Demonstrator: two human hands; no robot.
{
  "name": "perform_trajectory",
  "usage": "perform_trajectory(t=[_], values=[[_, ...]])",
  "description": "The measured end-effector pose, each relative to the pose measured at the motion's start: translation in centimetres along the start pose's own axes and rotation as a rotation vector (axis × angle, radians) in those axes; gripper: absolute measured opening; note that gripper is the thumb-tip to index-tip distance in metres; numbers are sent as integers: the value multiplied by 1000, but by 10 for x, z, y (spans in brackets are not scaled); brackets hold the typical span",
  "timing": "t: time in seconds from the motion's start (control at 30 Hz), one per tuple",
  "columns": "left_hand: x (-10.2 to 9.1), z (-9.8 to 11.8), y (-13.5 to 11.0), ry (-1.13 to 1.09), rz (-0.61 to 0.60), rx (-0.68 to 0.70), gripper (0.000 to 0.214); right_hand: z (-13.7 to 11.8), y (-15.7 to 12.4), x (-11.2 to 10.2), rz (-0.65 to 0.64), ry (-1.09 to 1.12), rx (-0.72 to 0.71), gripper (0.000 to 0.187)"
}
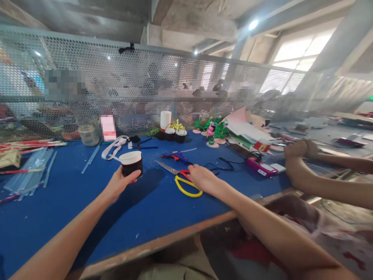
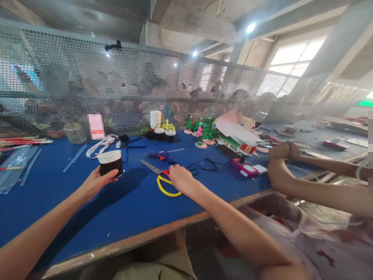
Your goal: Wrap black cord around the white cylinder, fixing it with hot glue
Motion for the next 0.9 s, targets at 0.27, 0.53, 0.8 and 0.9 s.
perform_trajectory(t=[0.27,0.53,0.8,0.9], values=[[-4,7,-4,48,42,42,58,-5,14,14,33,79,-23,47],[-12,16,-7,-99,32,41,49,3,25,26,143,470,51,61],[-13,21,-7,-270,-73,57,43,-27,13,13,227,1673,-142,18],[-15,21,-6,-321,-83,55,41,-48,10,0,163,1882,-249,23]])
Point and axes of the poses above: each hand's wrist, its own y-axis towards the middle knuckle, its own x-axis out of the palm, z = x × y, the point moved 8 cm from there along y, towards the middle knuckle, and after that the axes turned 14 degrees about -x, right-handed, at the moved point
